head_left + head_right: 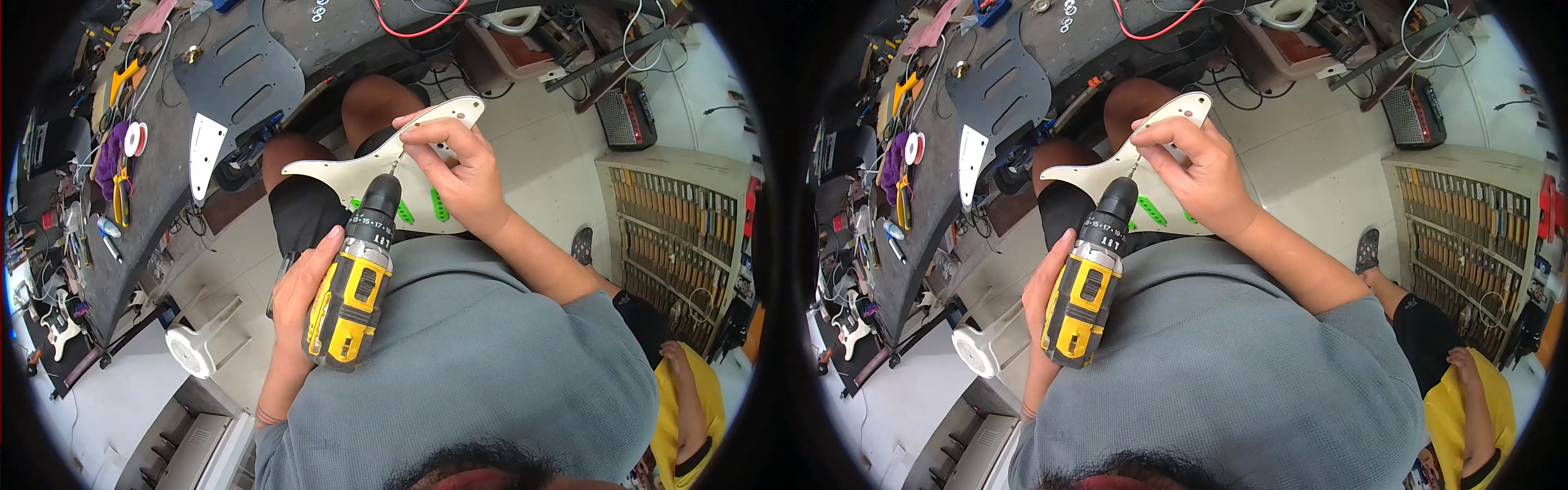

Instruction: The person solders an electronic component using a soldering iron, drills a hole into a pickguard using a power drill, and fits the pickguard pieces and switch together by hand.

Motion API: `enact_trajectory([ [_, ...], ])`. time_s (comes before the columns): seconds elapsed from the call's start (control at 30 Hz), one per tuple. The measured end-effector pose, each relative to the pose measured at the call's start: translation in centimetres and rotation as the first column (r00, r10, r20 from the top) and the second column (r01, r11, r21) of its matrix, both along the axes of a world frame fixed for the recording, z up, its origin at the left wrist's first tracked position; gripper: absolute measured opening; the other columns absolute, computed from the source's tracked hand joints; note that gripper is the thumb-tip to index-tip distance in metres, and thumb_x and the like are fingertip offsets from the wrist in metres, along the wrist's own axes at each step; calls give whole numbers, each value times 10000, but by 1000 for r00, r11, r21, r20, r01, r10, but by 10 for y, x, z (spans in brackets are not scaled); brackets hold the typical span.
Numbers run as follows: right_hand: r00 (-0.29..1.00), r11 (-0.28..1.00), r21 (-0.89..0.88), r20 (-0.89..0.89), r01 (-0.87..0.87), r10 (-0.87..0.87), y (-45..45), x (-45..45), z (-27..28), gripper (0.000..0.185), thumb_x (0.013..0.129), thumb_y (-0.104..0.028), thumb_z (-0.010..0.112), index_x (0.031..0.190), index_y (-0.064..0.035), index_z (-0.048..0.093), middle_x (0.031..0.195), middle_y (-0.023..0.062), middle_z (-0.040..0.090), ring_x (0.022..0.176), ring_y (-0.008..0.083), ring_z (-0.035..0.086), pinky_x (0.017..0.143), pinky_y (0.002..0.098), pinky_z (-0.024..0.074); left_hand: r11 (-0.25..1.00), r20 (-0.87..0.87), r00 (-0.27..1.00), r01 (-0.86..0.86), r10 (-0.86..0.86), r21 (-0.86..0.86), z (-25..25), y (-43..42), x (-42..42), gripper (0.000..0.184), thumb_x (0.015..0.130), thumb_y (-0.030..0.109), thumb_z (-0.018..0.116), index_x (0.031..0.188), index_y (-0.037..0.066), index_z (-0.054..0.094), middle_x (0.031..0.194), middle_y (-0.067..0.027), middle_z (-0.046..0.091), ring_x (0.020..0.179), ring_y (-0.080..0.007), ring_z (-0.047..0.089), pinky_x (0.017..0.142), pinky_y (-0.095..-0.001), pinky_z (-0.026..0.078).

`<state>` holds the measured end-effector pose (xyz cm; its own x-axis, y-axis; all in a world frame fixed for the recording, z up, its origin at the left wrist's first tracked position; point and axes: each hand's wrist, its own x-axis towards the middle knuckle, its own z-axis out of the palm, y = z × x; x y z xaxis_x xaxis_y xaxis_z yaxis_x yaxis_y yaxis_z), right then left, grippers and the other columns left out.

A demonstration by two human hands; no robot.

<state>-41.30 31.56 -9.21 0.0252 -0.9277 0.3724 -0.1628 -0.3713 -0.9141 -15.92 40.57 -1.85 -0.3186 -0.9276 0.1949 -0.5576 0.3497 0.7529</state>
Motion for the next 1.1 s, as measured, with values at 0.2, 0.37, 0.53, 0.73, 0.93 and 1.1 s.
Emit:
enact_trajectory([
  [0.2, 1000, 1000, 9, -9, 7, -7, 0, 0, 0, 190, 967, 73, 726, 1101, -59, 743, 1213, 114, 781, 1113, 232, 723, 969, 355, 560, 1000, 13, 1000, 5, -5, -11, 1, 0, 1, 715, 831, 12, 854, 1506, 4, 618, 924, -120, 734, 782, -212, 716, 726, -326, 565],
  [0.37, 999, 999, 23, 6, 32, -32, -2, 1, -3, 139, 966, 17, 767, 1080, -60, 755, 1145, 94, 786, 1087, 249, 726, 943, 359, 567, 1000, 7, 1000, 2, -2, -9, 0, 2, 2, 717, 831, 19, 866, 1502, -11, 615, 920, -120, 738, 772, -210, 717, 711, -324, 562],
  [0.53, 999, 997, 67, 33, 33, -35, -3, 1, -6, 140, 969, 18, 760, 1085, -59, 750, 1151, 97, 796, 1099, 250, 721, 965, 362, 555, 1000, 26, 1000, -11, 11, 26, -1, 7, 7, 693, 871, 23, 854, 1518, 21, 607, 1106, -137, 778, 938, -228, 765, 852, -335, 590],
  [0.73, 994, 996, 84, 107, 24, -33, -5, 4, -4, 137, 985, 40, 737, 1094, -42, 745, 1150, 105, 797, 1087, 213, 725, 943, 350, 571, 906, 214, 909, -281, 356, -315, 4, 26, 64, 832, 877, 190, 888, 1582, 8, 487, 1446, -166, 625, 1326, -284, 613, 1139, -423, 468],
  [0.93, 995, 991, 132, 94, 14, -26, -4, 1, -6, 128, 1004, 29, 718, 1110, -41, 738, 1205, 112, 779, 1111, 205, 699, 932, 329, 565, 727, 255, 750, -404, 611, -555, 59, -68, 167, 682, 948, 88, 826, 1534, -28, 497, 1573, -188, 532, 1423, -337, 542, 1212, -420, 399],
  [1.1, 995, 990, 138, 95, 9, -22, -4, 2, -3, 124, 1011, 18, 715, 1112, -49, 738, 1220, 110, 772, 1115, 206, 693, 941, 327, 557, 838, 345, 765, -474, 544, -269, 61, -146, 258, 831, 889, -8, 775, 1640, 106, 438, 1414, -156, 646, 1269, -264, 643, 1150, -375, 460],
])
